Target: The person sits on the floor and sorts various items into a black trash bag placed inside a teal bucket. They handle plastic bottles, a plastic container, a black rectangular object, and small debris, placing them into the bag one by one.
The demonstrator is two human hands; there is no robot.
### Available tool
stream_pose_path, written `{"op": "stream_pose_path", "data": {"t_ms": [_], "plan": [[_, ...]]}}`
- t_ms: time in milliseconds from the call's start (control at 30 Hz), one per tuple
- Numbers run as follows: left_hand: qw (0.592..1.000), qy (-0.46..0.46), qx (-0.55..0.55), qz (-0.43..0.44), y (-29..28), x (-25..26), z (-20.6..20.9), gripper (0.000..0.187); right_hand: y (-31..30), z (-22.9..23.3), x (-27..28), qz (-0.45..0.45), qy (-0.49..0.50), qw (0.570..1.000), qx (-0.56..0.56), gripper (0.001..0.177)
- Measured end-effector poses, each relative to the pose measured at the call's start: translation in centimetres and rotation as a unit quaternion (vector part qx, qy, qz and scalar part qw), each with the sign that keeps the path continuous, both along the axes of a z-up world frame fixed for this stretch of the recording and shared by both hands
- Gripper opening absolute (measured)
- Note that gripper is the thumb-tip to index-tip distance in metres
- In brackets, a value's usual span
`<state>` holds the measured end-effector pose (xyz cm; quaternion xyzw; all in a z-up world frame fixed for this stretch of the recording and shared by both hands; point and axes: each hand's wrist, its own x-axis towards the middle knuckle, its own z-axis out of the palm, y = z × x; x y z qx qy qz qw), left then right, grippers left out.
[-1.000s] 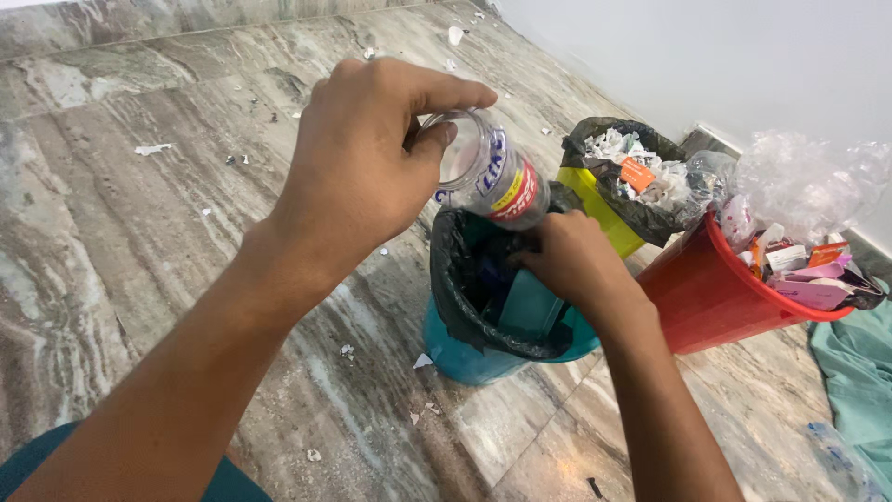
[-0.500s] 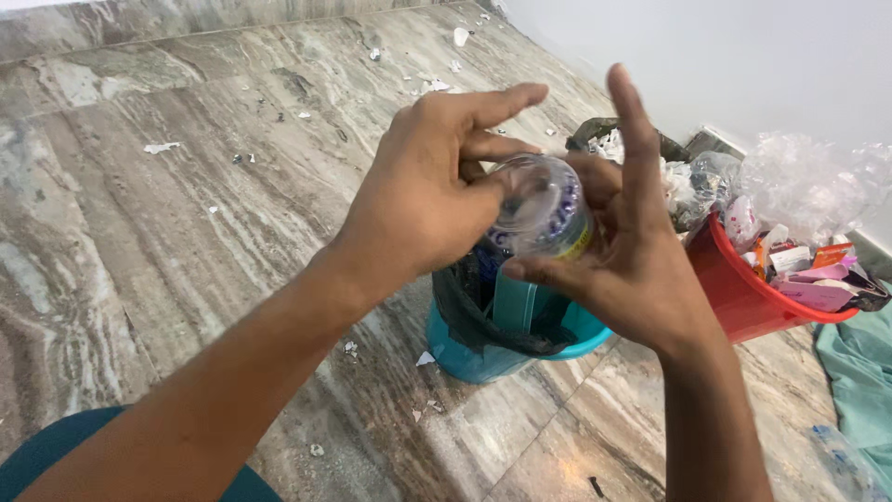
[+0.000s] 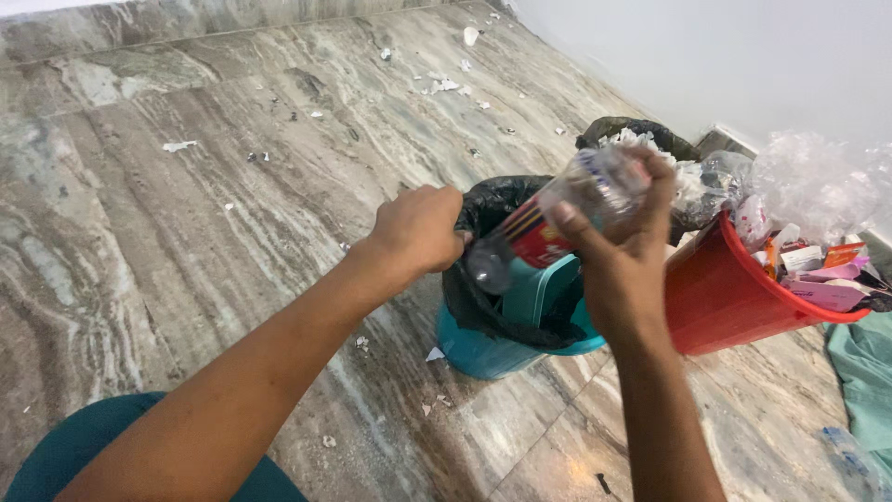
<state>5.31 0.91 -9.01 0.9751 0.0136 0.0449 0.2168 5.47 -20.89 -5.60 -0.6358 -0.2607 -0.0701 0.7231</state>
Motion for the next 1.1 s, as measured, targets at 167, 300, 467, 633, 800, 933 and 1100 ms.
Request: {"op": "stream_pose_path", "data": {"t_ms": [167,300,467,633,800,933,1100], "plan": [[0.999,0.021,-0.026,0.013,0.1,0.5,-0.2,0.036,1.2,-2.5,0.2,0.016,0.035,0.995,-0.088,0.051],[0.998,0.042,-0.049,0.007,0.4,0.6,0.1,0.032,1.1,-2.8,0.3,-0.081,-0.207,0.929,-0.296,0.032],[0.993,0.083,-0.083,-0.006,0.6,1.0,0.0,0.032,0.7,-0.8,0.5,-0.122,-0.195,0.861,-0.453,0.027],[0.990,0.061,-0.117,-0.043,0.8,1.2,-0.2,0.027,0.9,0.5,0.5,-0.171,-0.266,0.841,-0.439,0.021],[0.983,0.097,-0.151,-0.029,0.8,1.1,0.0,0.027,2.1,-0.1,0.3,-0.190,-0.296,0.816,-0.459,0.020],[0.990,0.096,-0.094,-0.037,0.7,1.3,-0.1,0.027,2.3,-0.1,0.5,-0.201,-0.264,0.794,-0.508,0.023],[0.995,0.058,-0.082,-0.023,0.6,1.9,-1.1,0.032,2.0,-0.3,0.9,-0.256,-0.259,0.798,-0.481,0.028]]}}
